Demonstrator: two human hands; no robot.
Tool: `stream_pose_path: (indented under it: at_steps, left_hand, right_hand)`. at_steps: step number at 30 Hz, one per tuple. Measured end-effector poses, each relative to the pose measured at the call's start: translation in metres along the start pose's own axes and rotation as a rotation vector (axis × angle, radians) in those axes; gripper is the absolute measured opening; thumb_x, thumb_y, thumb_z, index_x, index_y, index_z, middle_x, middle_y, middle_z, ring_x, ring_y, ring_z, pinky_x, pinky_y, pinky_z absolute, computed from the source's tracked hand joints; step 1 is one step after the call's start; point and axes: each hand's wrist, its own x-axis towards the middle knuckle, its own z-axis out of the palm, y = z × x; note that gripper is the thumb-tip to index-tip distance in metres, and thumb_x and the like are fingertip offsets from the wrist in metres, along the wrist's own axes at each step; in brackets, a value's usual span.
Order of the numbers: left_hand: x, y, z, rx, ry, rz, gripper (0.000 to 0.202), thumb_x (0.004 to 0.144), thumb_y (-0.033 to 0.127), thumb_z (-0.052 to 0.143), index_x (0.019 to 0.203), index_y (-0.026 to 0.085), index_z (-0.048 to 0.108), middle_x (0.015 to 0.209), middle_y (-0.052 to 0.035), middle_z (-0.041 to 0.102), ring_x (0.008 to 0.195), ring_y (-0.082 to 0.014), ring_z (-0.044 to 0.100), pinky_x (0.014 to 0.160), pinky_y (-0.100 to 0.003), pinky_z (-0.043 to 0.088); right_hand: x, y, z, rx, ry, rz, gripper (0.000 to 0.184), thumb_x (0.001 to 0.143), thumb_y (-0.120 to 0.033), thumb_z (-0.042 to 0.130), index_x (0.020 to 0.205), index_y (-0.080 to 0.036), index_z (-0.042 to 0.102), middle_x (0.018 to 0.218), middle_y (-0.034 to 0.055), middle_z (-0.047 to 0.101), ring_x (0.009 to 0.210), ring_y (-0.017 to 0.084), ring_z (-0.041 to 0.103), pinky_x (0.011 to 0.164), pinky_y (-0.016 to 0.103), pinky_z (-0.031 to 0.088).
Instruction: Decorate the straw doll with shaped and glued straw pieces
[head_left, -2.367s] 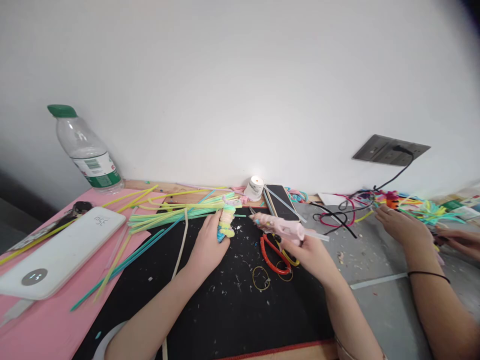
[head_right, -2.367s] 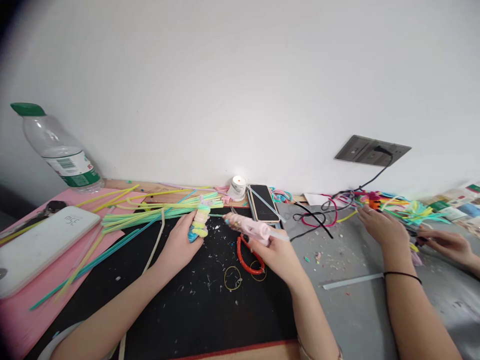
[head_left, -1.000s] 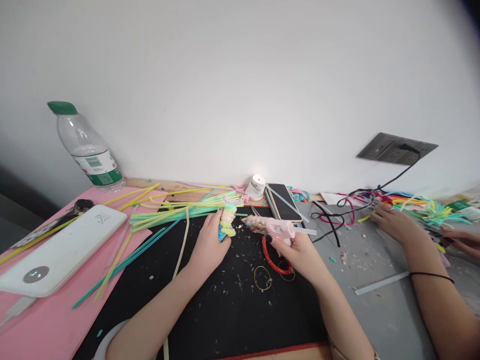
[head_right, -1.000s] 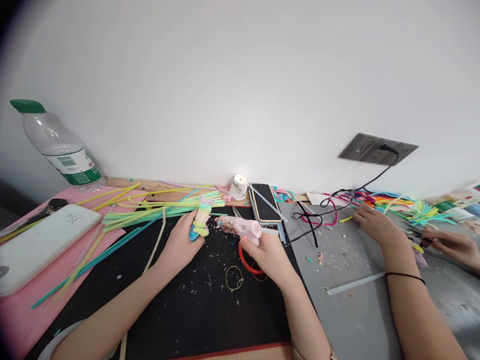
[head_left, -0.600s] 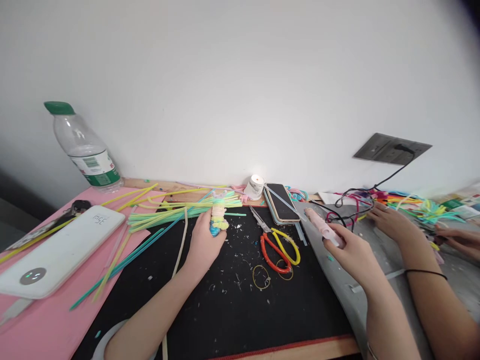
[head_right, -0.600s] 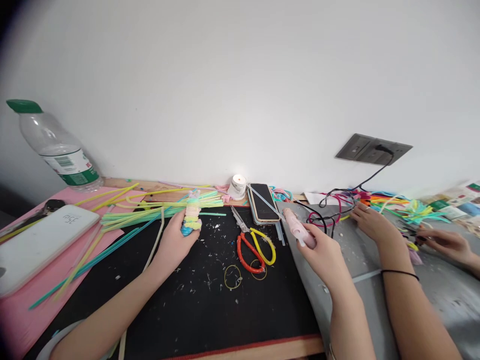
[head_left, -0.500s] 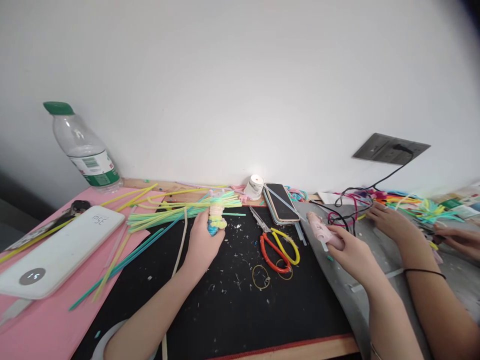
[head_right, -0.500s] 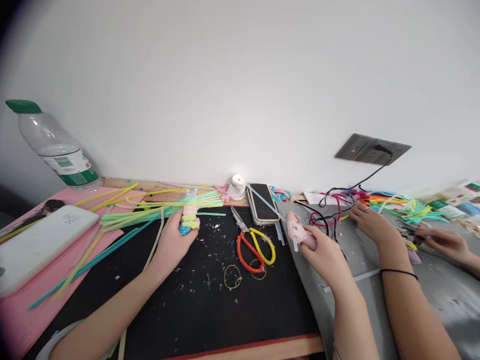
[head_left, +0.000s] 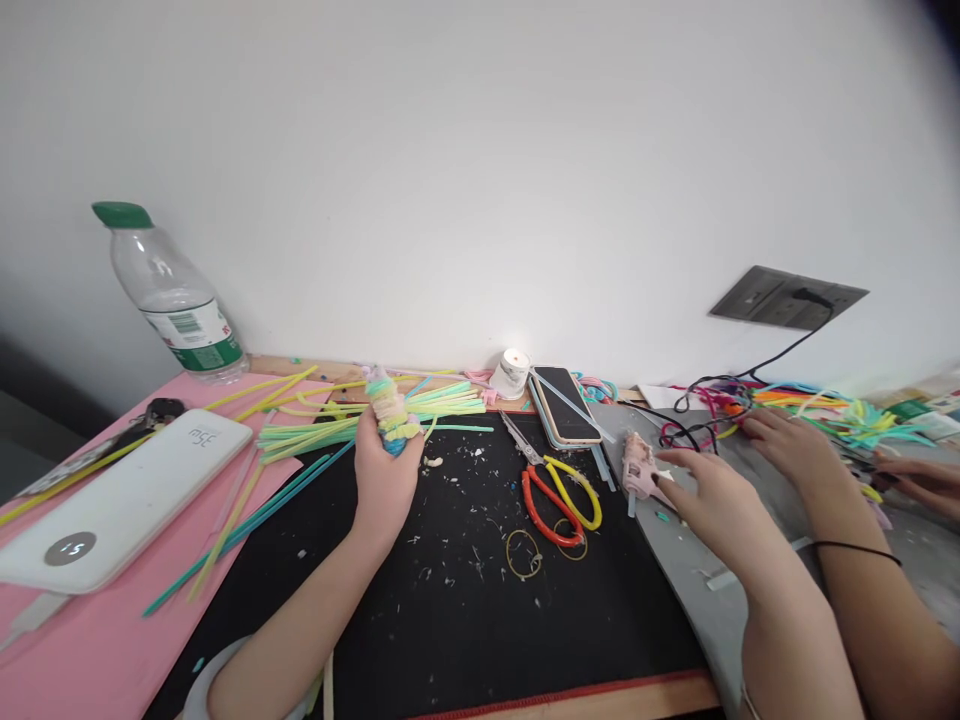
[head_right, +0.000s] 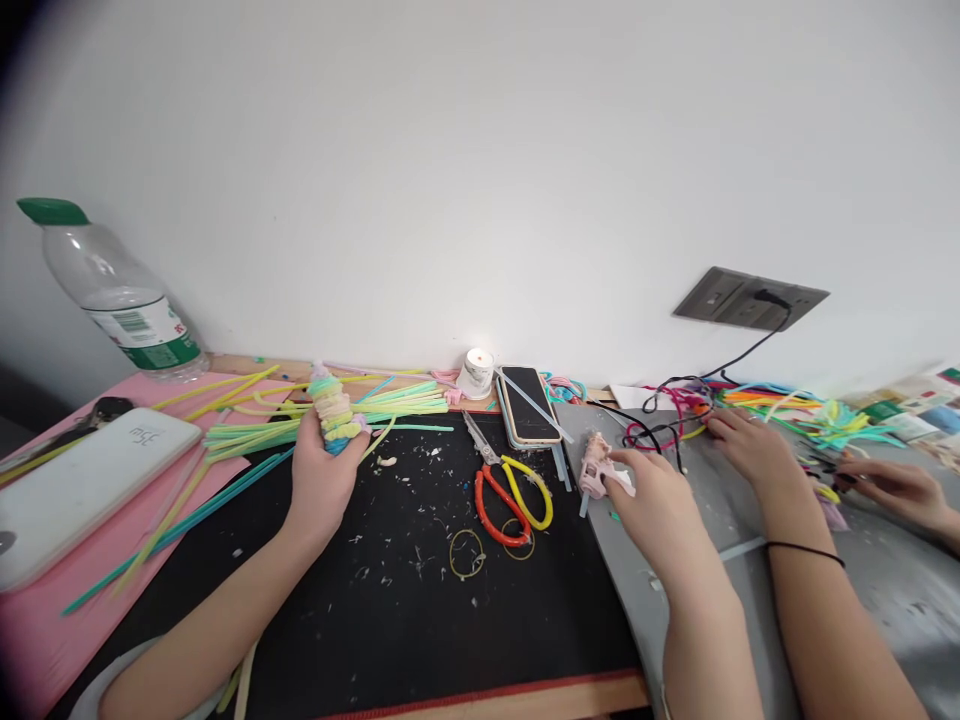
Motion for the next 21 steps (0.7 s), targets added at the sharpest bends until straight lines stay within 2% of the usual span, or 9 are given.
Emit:
stream_pose_path:
  at_steps: [2,5,8,10,14,17,21]
  left_hand:
    - [0.001,-0.003,0.001,-0.038,0.016,-0.009,0.044,0.073,0.027,0.061,0.115,0.022,0.05,0.103,-0.0038,0.058,0.092,-0.0201,0.056,0.083,-0.033,0.044]
    - [0.002,-0.006,0.001,-0.076,0.023,-0.027,0.042,0.073,0.027,0.062,0.113,0.022,0.051,0.1,-0.0032,0.058,0.089,-0.0195,0.056,0.08,-0.032,0.045]
    - [0.002,-0.007,0.002,-0.09,0.034,-0.037,0.041,0.073,0.028,0.062,0.112,0.022,0.051,0.097,-0.0027,0.058,0.086,-0.0191,0.057,0.079,-0.032,0.045]
    - [0.003,-0.008,0.002,-0.1,0.033,-0.024,0.041,0.073,0.027,0.062,0.112,0.022,0.051,0.097,-0.0026,0.058,0.086,-0.0191,0.057,0.079,-0.032,0.045]
    - [0.004,-0.009,0.003,-0.117,0.023,-0.003,0.04,0.071,0.024,0.062,0.11,0.022,0.051,0.103,-0.0034,0.058,0.093,-0.0204,0.057,0.081,-0.032,0.044]
    - [0.004,-0.009,0.004,-0.104,0.016,0.003,0.037,0.071,0.022,0.062,0.107,0.023,0.052,0.106,-0.0036,0.058,0.096,-0.0211,0.057,0.084,-0.033,0.044]
    - [0.003,-0.009,0.003,-0.083,0.01,0.001,0.038,0.07,0.022,0.061,0.107,0.022,0.052,0.105,-0.0035,0.059,0.097,-0.0212,0.057,0.086,-0.034,0.043]
  right_hand:
    - [-0.005,-0.039,-0.012,0.131,0.03,-0.067,0.02,0.08,-0.02,0.05,0.088,-0.021,0.068,0.091,0.0082,0.067,0.083,0.024,0.063,0.077,0.036,0.047]
    - [-0.012,-0.104,-0.017,0.154,-0.018,-0.314,0.016,0.081,-0.018,0.054,0.083,-0.021,0.07,0.092,0.0066,0.064,0.09,0.024,0.057,0.083,0.038,0.044]
    - [-0.015,-0.16,-0.003,0.198,-0.143,-0.507,0.016,0.083,-0.016,0.054,0.083,-0.021,0.07,0.094,0.0055,0.062,0.092,0.021,0.055,0.081,0.033,0.044]
    - [-0.013,-0.184,0.014,0.197,-0.192,-0.589,0.015,0.083,-0.016,0.055,0.089,-0.021,0.068,0.092,0.0056,0.062,0.091,0.021,0.056,0.08,0.032,0.043]
    - [-0.005,-0.205,0.053,0.268,-0.266,-0.613,0.021,0.083,-0.013,0.053,0.101,-0.02,0.061,0.097,0.0065,0.063,0.089,0.019,0.059,0.072,0.028,0.043]
    - [0.0,-0.205,0.073,0.399,-0.288,-0.602,0.019,0.081,-0.008,0.053,0.094,-0.019,0.061,0.093,0.0051,0.062,0.084,0.017,0.059,0.069,0.025,0.042]
    - [0.001,-0.199,0.081,0.627,-0.277,-0.584,0.017,0.074,-0.002,0.056,0.078,-0.018,0.063,0.078,0.0017,0.062,0.073,0.013,0.057,0.067,0.023,0.042]
